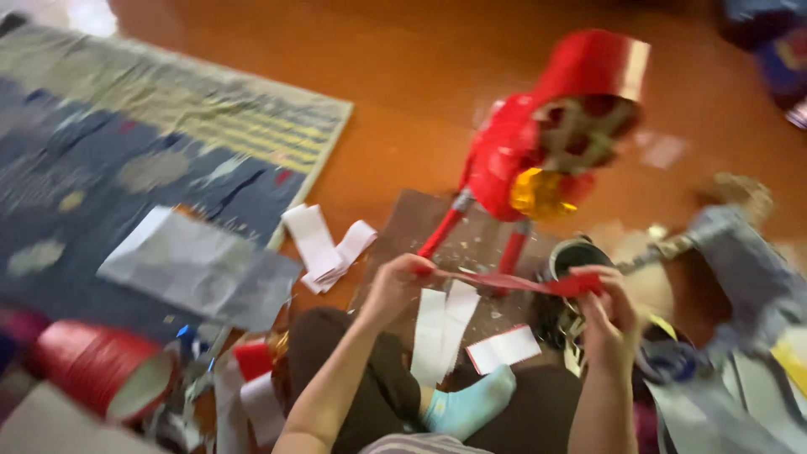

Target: Assembling and decorating a red animal-shaped model with paper strips and adhesive

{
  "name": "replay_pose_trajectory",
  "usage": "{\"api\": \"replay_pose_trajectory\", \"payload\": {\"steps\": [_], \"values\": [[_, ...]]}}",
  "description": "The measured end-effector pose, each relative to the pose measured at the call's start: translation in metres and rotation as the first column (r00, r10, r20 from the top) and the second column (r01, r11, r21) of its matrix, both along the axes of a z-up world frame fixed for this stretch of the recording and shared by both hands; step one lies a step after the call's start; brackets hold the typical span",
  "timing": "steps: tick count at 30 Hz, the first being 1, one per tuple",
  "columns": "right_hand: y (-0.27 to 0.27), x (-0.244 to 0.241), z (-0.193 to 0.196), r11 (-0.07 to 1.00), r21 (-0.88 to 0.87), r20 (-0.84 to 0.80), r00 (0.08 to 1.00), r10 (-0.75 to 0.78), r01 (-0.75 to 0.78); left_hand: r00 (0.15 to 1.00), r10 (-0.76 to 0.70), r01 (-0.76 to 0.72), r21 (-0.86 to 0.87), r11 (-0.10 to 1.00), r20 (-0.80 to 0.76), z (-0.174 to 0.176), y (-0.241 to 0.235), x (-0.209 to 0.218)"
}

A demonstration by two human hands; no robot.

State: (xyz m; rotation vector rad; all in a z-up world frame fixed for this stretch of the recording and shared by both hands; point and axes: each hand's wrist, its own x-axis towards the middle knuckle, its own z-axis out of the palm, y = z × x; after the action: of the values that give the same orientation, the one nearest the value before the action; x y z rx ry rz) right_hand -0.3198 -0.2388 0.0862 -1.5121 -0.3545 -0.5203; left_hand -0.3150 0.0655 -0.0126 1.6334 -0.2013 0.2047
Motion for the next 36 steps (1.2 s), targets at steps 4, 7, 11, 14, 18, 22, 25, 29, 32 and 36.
{"api": "replay_pose_trajectory", "payload": {"steps": [4,7,11,14,18,22,25,29,32,36], "values": [[-0.036,0.021,0.007,0.933,-0.288,0.124,0.975,-0.186,0.214,0.988,0.058,-0.037,-0.145,0.989,0.14,0.062,0.003,0.01],[-0.037,0.033,0.056,0.908,-0.296,0.262,0.94,-0.22,0.295,0.956,0.101,-0.072,-0.112,0.991,0.275,0.149,-0.006,0.009],[-0.023,0.066,0.121,0.984,0.177,0.204,0.976,-0.072,0.035,0.803,0.213,-0.279,0.035,0.96,0.556,0.219,-0.014,0.044],[-0.009,0.087,0.164,0.977,0.211,0.095,0.995,0.0,-0.021,0.876,0.147,-0.065,-0.189,0.98,0.459,0.236,-0.017,0.095],[-0.003,0.131,0.151,0.962,0.274,0.071,0.997,-0.017,-0.003,0.92,0.208,-0.127,-0.249,0.96,0.333,0.237,-0.026,0.131],[0.003,0.154,0.132,0.941,0.337,0.028,1.0,0.005,-0.014,0.859,0.35,-0.259,-0.271,0.927,0.374,0.201,-0.028,0.181],[-0.002,0.18,0.103,0.941,0.336,0.028,0.999,0.024,-0.032,0.861,0.343,-0.288,-0.196,0.937,0.375,0.192,-0.032,0.196],[0.019,0.177,0.11,0.928,0.365,0.049,0.997,0.052,-0.067,0.871,0.387,-0.342,-0.193,0.92,0.303,0.175,-0.047,0.231],[0.016,0.2,0.097,0.867,0.476,0.043,0.989,0.144,-0.147,0.897,0.286,-0.222,-0.217,0.951,0.337,0.165,-0.06,0.248],[0.033,0.191,0.102,0.883,0.444,0.059,0.988,0.143,-0.154,0.935,0.198,-0.113,-0.282,0.953,0.295,0.168,-0.078,0.243]]}}
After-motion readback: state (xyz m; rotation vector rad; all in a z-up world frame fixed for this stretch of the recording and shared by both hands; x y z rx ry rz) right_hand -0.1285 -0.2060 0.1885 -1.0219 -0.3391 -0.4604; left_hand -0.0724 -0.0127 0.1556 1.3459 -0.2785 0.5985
